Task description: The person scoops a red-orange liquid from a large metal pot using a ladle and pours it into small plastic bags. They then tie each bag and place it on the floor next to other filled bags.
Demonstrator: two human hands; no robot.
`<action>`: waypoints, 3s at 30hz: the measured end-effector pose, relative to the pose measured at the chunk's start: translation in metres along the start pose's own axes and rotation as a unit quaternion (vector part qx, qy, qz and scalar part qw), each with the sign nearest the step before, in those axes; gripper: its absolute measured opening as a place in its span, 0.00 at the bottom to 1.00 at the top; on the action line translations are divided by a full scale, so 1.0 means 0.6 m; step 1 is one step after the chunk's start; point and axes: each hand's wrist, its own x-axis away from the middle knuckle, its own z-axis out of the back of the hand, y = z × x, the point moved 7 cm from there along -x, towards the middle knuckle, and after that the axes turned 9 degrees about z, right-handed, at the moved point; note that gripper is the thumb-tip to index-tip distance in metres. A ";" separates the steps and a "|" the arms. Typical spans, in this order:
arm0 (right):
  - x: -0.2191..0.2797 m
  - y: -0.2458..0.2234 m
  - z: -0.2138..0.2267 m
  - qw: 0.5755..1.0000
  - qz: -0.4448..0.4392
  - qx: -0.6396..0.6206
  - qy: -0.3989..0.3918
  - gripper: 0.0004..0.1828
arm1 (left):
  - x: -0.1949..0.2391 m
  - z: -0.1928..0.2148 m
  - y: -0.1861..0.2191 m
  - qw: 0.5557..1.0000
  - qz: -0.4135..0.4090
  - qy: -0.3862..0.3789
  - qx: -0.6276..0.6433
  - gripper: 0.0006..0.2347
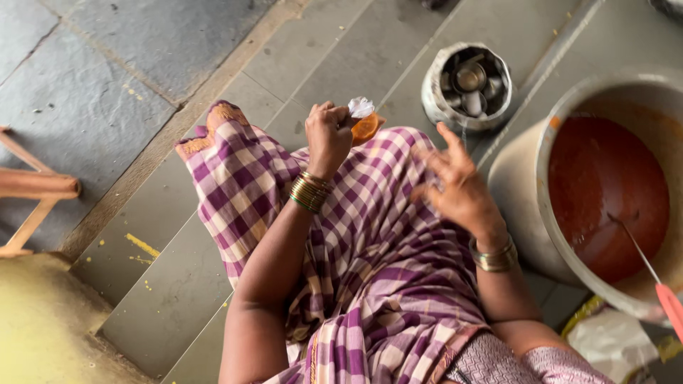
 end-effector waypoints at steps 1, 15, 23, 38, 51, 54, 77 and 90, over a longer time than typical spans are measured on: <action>0.015 0.033 -0.002 0.987 -0.151 -0.044 -0.037 0.25 | 0.006 -0.008 0.012 1.000 -0.022 -0.006 0.009 0.03; 0.107 0.060 0.091 0.998 -0.050 0.006 0.023 0.36 | 0.068 -0.096 0.091 0.989 -0.117 -0.089 0.031 0.05; 0.156 0.015 0.036 0.997 0.026 0.050 -0.061 0.12 | 0.077 -0.109 0.083 0.986 -0.121 -0.109 0.026 0.04; 0.267 0.023 0.040 0.981 -0.175 0.078 -0.021 0.54 | 0.077 -0.109 0.075 0.985 -0.126 -0.115 0.025 0.07; 0.205 -0.023 0.140 0.971 -0.068 -0.049 0.223 0.30 | 0.225 -0.112 0.301 0.915 -0.263 -0.297 0.078 0.06; 0.242 -0.019 0.168 0.965 -0.082 -0.037 0.248 0.19 | 0.273 -0.110 0.365 0.886 -0.301 -0.324 0.141 0.11; 0.942 -0.102 0.452 0.706 -0.542 0.438 0.125 0.07 | -0.075 -0.257 0.000 0.957 0.067 -0.259 0.115 0.15; 1.474 -0.054 0.247 0.335 -0.858 0.280 0.271 0.07 | -0.083 -0.271 -0.081 0.957 0.171 -0.226 0.053 0.04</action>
